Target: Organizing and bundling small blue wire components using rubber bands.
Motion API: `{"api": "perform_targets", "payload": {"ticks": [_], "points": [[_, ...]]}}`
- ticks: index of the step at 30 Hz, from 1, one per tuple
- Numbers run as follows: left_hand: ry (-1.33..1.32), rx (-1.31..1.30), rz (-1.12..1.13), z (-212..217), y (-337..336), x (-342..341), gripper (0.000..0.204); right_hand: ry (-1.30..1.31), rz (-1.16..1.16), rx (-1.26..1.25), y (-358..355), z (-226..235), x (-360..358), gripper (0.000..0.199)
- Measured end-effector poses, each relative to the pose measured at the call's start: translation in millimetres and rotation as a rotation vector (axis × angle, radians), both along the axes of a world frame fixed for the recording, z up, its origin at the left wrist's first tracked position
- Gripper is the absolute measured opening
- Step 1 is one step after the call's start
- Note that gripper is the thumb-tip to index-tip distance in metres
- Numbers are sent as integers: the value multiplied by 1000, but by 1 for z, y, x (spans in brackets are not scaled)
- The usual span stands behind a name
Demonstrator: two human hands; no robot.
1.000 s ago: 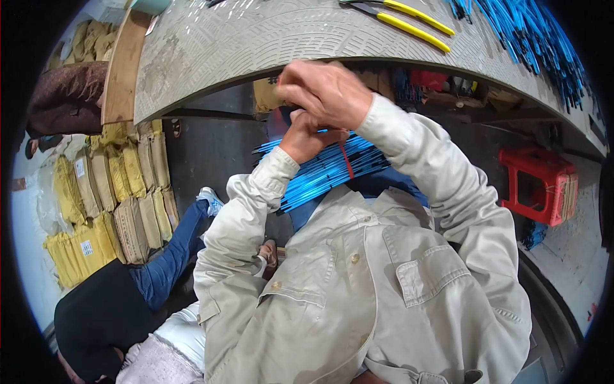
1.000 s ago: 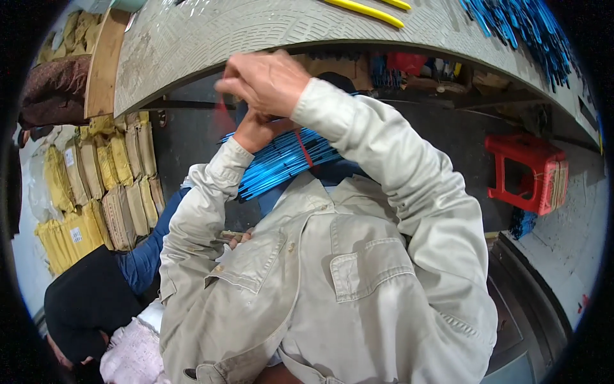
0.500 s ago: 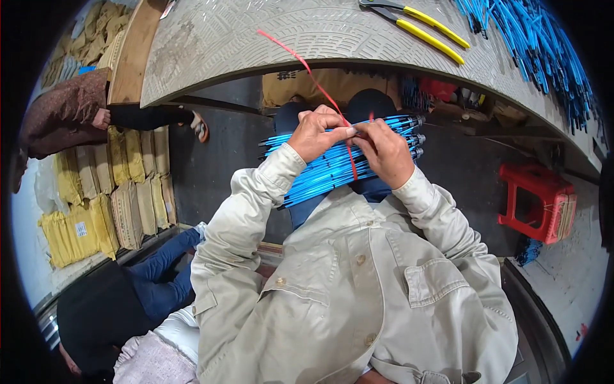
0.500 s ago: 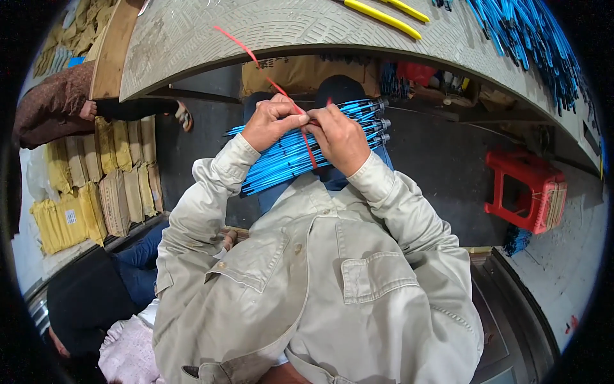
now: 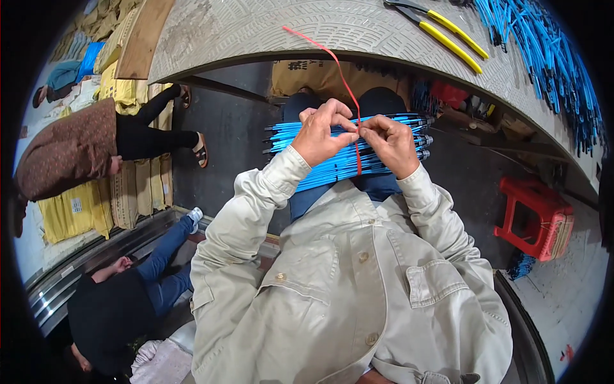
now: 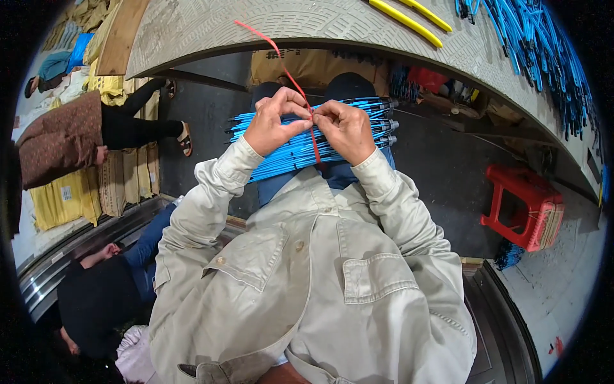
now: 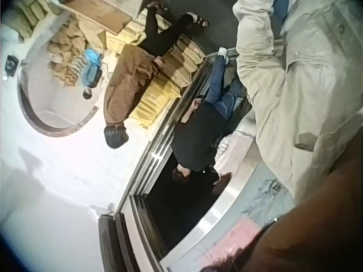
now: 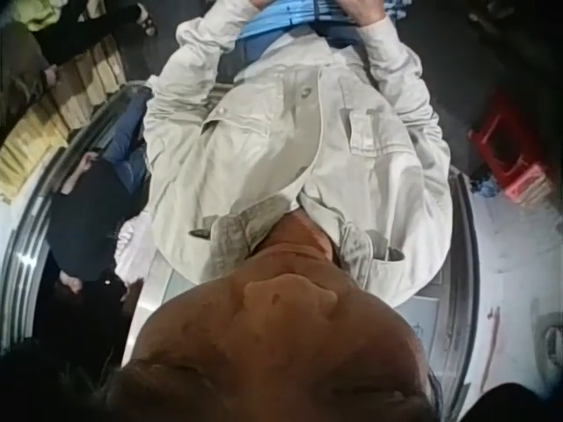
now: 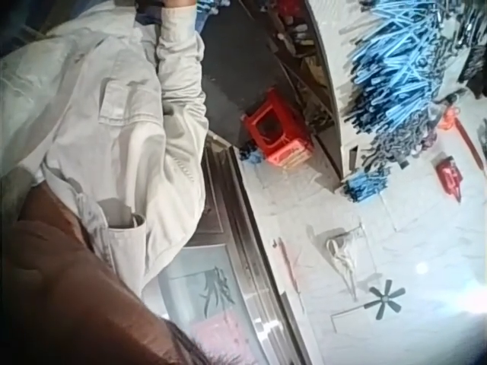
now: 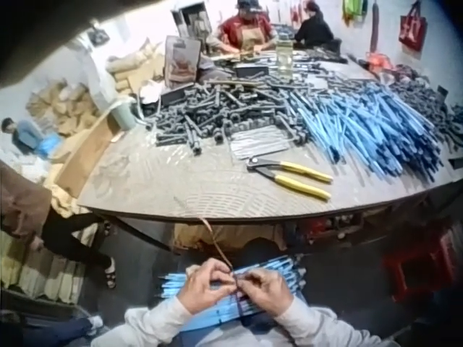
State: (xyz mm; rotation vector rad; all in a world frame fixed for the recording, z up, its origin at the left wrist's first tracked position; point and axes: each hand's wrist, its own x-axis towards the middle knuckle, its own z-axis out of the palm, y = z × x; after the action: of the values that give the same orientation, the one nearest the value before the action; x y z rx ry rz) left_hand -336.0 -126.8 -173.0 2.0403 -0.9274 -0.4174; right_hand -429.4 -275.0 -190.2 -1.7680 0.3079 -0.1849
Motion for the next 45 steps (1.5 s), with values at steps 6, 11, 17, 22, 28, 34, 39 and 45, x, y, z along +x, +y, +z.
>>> {"api": "perform_targets", "payload": {"ticks": [6, 11, 17, 22, 28, 34, 39, 45], "points": [[47, 19, -13, -21, 13, -10, 34, -196, -8, -127, 14, -18, -14, 6], [74, -12, -31, -22, 10, -7, 38, -172, -52, -215, 15, -12, -10, 6], [178, -39, 50, -23, 9, -14, 40, -27, -40, -316, 15, -9, -12, 5], [218, -119, 121, -22, 8, -21, 40, -32, -4, -327, 12, -7, -13, 5], [15, -182, 134, -21, 7, -31, 37, -70, 27, -315, 9, -7, -15, 6], [-398, -123, -46, -13, 4, -37, 37, -54, 45, -382, 4, -6, -14, 10], [-490, -123, -88, -19, 1, -28, 42, -56, 59, -412, -2, -11, -5, 11], [-499, -110, -100, -14, 2, -34, 43, -13, 72, -236, -1, -9, -10, 11]]}}
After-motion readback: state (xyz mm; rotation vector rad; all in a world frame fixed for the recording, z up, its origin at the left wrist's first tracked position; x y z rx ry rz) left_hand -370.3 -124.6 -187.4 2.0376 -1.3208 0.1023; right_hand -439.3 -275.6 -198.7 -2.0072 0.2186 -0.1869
